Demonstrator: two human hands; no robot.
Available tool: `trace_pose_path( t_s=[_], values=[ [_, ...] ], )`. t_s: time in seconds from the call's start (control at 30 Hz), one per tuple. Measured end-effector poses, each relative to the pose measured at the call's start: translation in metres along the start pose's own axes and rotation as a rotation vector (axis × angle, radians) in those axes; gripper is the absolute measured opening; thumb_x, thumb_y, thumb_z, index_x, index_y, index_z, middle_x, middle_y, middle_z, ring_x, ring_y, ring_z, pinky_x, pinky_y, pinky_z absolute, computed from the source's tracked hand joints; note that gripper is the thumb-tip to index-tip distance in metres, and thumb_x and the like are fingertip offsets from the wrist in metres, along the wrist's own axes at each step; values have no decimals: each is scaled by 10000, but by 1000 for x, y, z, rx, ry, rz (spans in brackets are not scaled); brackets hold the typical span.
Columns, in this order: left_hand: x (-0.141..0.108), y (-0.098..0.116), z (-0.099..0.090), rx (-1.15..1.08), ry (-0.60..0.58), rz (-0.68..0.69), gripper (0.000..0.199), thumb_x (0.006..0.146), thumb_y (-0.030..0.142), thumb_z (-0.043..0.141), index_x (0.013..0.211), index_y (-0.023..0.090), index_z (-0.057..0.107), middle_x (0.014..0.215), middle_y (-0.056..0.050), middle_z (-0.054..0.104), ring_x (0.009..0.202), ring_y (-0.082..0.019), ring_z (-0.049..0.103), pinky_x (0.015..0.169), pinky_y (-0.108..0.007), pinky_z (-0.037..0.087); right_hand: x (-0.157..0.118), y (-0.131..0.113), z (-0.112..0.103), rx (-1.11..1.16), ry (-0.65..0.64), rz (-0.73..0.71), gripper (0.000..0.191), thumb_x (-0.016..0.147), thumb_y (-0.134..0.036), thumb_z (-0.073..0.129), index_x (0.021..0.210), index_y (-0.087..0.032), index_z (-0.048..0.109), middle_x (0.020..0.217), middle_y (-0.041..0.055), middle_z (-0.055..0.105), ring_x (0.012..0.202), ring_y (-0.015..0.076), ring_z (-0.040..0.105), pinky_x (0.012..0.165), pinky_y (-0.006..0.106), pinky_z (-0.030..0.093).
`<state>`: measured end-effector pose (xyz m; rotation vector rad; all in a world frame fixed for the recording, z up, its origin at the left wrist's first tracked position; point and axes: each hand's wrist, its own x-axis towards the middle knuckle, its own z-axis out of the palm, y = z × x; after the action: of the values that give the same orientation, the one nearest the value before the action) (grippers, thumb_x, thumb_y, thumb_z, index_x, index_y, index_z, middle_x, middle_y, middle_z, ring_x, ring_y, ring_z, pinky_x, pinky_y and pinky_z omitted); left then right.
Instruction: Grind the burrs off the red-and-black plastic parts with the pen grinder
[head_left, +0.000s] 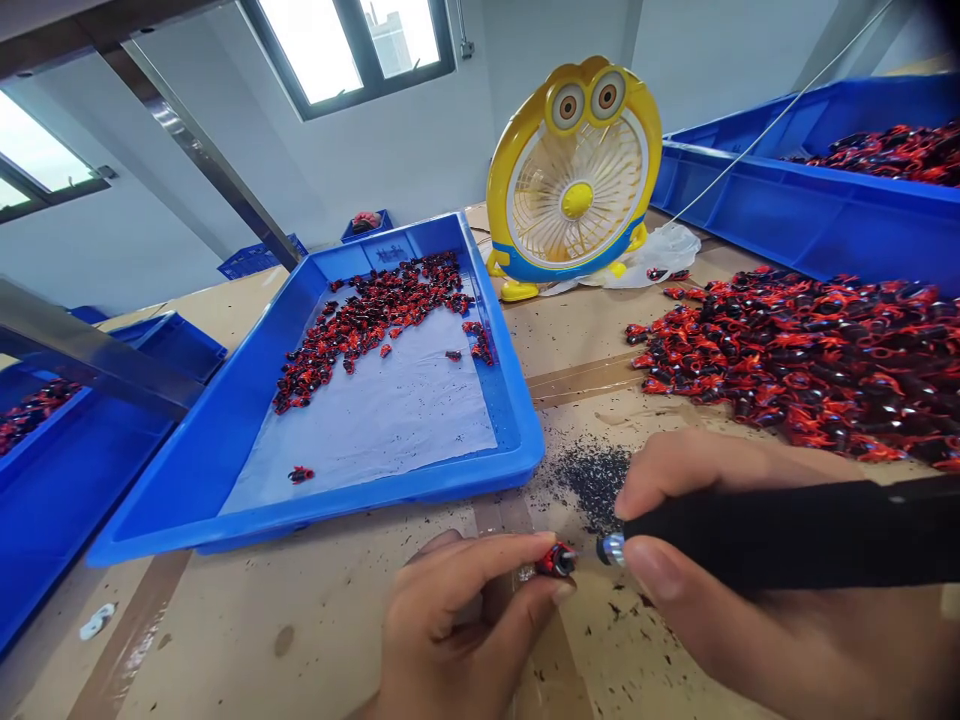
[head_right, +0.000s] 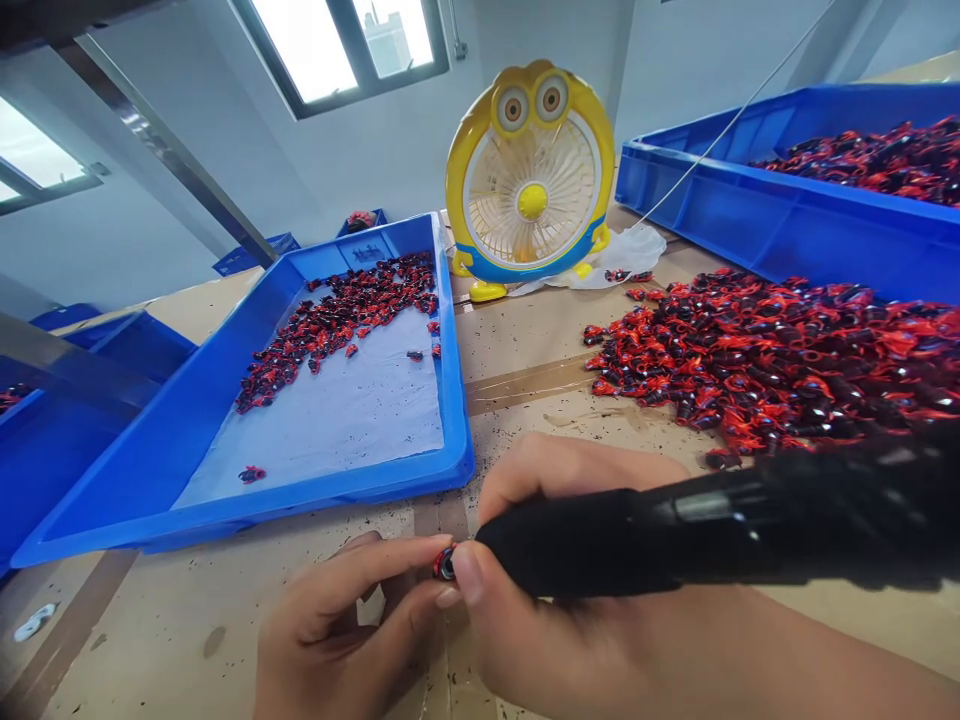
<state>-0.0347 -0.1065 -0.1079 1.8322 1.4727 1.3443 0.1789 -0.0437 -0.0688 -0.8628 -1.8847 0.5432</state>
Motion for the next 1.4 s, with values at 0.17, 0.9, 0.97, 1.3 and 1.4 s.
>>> trace_pose_path(
  t_s=[0.17,0.9,0.97,1.3,1.4],
  values=[
    [0,0,-2,79,-5,20,243,868,208,874,1034,384,854,673,127,794,489,-75,595,647,-203,557,-1,0,3,47,-63,22,128,868,-267,747,895,-296,625,578,-131,567,438,29,509,440,130,399],
    [1,2,-3,13,-3,-37,198,881,265,879,1031,394,872,654,97,792,503,-88,616,506,-180,483,-5,-2,6,-56,47,46,170,971,-437,679,886,-308,608,573,-99,592,399,56,511,367,196,353],
    [1,3,-1,-31,6,-52,175,896,292,875,1037,395,870,717,95,830,530,-87,653,529,-172,509,-6,-2,1,-97,107,41,295,1047,-568,568,898,-315,598,591,-59,617,426,98,575,376,241,395],
    [-4,3,0,-134,27,-128,151,896,304,893,1026,380,884,891,49,899,627,-105,749,648,-161,587,-13,-4,-13,-31,25,27,278,1089,-575,551,983,-326,614,745,-8,713,646,189,741,470,310,501],
    [-4,4,1,-176,37,-167,162,892,297,897,1026,388,886,865,44,894,671,-117,770,692,-160,605,-12,-8,-9,-11,15,33,243,1080,-534,595,975,-315,609,777,-16,721,659,169,732,532,306,532]
  ],
)
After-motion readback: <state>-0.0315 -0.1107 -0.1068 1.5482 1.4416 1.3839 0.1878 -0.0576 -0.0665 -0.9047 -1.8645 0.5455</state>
